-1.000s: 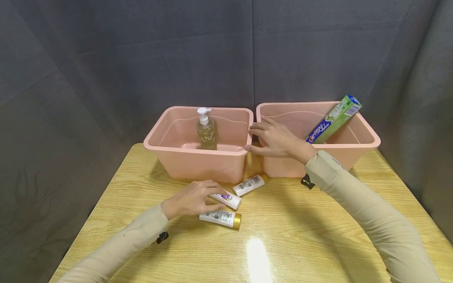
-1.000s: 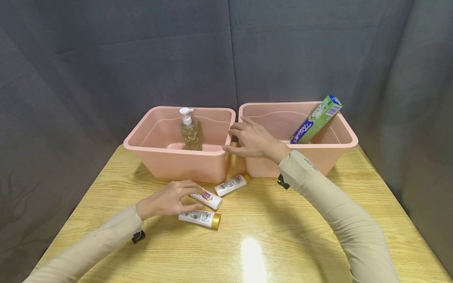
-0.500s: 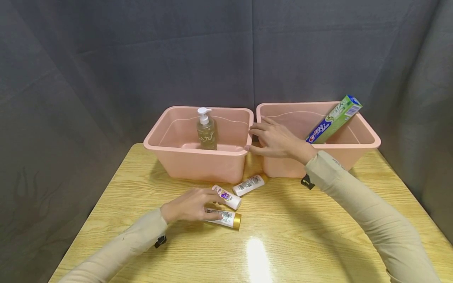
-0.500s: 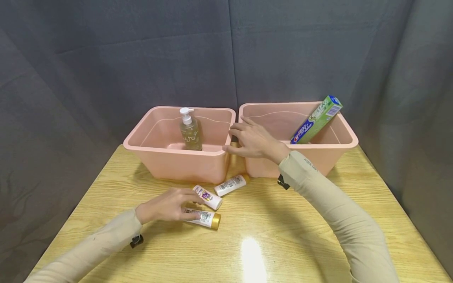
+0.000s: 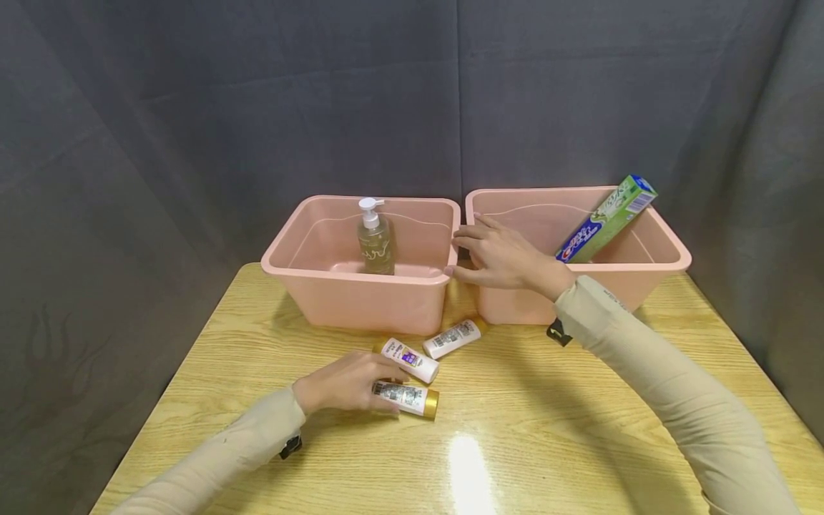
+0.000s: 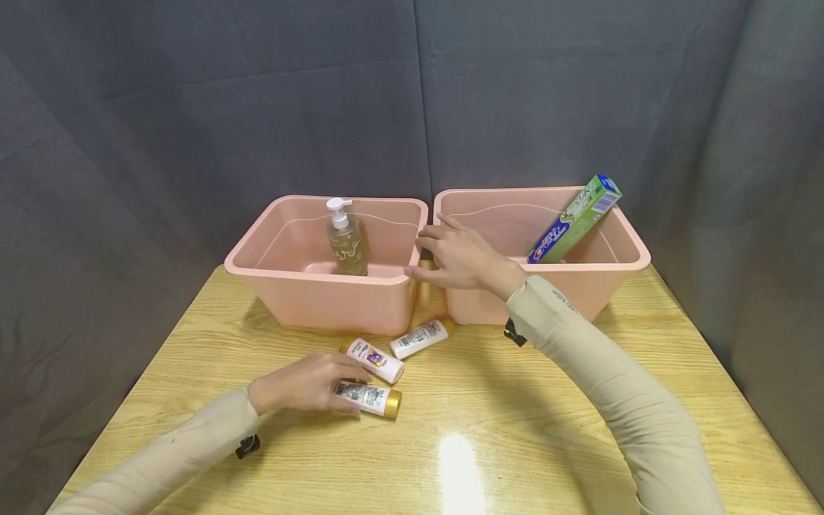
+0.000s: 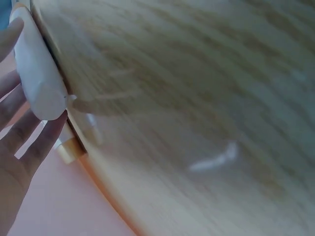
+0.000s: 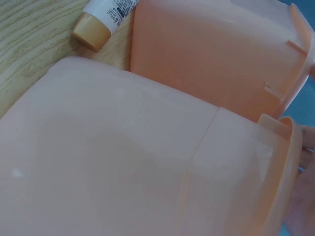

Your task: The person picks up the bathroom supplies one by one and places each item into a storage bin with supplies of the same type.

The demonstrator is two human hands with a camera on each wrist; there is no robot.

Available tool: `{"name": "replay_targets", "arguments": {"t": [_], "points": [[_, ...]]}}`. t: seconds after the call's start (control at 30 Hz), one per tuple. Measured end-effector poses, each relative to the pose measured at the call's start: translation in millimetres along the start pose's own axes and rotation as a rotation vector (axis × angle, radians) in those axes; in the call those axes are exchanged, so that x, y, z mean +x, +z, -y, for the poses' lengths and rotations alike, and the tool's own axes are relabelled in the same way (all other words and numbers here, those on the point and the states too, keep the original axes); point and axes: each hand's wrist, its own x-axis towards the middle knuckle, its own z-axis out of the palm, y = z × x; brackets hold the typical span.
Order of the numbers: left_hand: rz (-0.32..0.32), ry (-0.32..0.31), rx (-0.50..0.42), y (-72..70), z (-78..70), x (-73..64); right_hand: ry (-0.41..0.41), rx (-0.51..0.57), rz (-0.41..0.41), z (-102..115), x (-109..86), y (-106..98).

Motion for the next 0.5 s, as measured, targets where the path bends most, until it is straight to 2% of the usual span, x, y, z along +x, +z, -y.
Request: {"name": "replay_targets", "arguments": {"t": [0.5], "points": [[0.015, 0.013, 0.017, 0.2, -2.4, -0.2, 0.004, -0.002, -0.002, 0.7, -0.7, -0.1]]}}
